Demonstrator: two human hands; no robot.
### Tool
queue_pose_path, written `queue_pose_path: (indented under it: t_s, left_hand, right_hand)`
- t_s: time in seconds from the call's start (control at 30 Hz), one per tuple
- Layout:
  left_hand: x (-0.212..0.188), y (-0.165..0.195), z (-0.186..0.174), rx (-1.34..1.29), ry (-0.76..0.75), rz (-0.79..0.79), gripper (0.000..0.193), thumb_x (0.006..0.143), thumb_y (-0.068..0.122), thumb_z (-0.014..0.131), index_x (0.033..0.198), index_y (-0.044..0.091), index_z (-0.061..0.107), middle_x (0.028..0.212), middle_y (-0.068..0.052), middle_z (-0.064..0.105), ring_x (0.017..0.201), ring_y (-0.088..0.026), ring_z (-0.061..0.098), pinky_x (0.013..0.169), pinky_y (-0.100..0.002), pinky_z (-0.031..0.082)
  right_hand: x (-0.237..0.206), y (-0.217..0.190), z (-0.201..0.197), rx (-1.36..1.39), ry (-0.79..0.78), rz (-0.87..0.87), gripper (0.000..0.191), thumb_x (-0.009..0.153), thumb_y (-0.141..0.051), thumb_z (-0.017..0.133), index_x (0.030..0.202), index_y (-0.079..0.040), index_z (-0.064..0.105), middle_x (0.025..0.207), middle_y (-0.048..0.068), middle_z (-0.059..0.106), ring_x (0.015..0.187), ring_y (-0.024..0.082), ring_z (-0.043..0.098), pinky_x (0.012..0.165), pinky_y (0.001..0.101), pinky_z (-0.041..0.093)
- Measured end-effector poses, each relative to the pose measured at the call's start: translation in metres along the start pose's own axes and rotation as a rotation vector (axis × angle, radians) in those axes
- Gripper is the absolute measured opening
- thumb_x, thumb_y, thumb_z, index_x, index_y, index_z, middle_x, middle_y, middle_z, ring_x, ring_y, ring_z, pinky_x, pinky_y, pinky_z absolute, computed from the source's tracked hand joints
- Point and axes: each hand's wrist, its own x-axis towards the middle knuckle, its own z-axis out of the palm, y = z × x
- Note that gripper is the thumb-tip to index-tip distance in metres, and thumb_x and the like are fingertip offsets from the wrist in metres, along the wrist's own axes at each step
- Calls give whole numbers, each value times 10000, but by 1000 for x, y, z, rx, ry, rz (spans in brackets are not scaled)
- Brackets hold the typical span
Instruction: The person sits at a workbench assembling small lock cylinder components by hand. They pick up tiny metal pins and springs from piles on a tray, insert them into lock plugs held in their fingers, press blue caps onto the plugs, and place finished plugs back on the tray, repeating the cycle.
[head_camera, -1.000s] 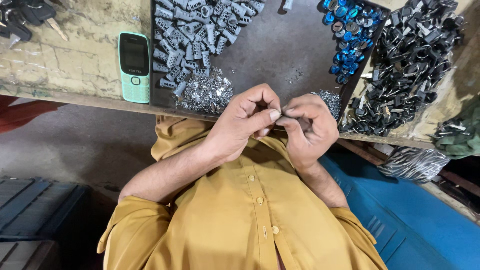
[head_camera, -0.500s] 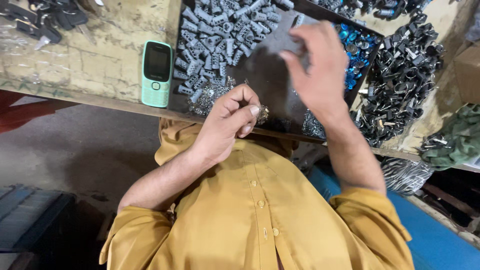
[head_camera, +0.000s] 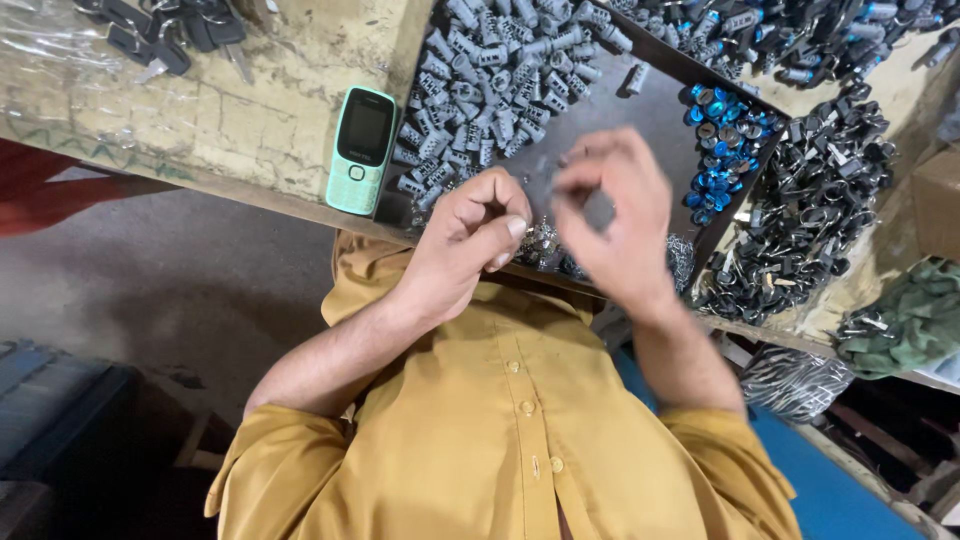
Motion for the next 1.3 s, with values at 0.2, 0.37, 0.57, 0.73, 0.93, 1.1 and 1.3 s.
queue_pose_path:
  t_s: [0.2,0.37,0.57,0.73,0.93,1.1,1.3]
  left_hand:
    - [11,-7,14,-206,-247,-132,117,1037,83,619,986,37,524,884,-7,506,680,-50,403,581,-208,310]
    - [21,-23,32,-65,-138,-144,116,1045,75,635,992,54,533,819,23,488,673,-49,415,580,-218,325]
    - [15,-29,38,-71,-100,-230,129,1021,117,677,989,57,567,769,31,510,632,-43,412,553,-217,322]
    - [15,-34,41,-52,-135,-215,159,1036,142,698,981,55,578,779,41,501,638,-36,392,555,-216,311]
    - [20,-36,46,9,-138,-237,158,1030,146,709,1004,53,583,774,55,483,635,-33,386,554,-215,304]
    - [24,-37,49,1,-155,-262,157,1023,143,703,1020,55,573,815,58,492,651,-25,375,557,-206,297]
    - [28,-38,50,-85,-147,-323,115,1020,75,684,1000,52,572,810,40,508,638,-40,399,559,-211,324]
  right_hand:
    - [-53,4,4,630,184,195,138,925,-8,677,1016,5,575,1196,143,637,1045,175,644,895,282,550]
    - [-80,24,-9,673,260,277,208,1005,46,700,1207,45,651,1125,117,645,965,150,679,776,237,581]
    - [-88,24,-19,489,202,202,178,995,73,693,1165,24,706,1138,138,660,939,143,661,807,225,539]
    - [-90,22,-29,239,141,136,187,1017,53,651,1181,-1,722,1035,126,682,889,180,653,771,248,506]
    - [-95,26,-38,270,139,113,178,1005,76,623,1129,-16,712,959,106,701,767,160,649,683,247,495]
    - [-97,32,-40,340,130,124,149,1032,58,611,1128,-2,706,960,111,702,740,146,658,657,236,514]
    - [-98,38,-39,418,135,141,110,1087,-21,605,1132,8,701,966,120,699,721,146,674,639,240,545]
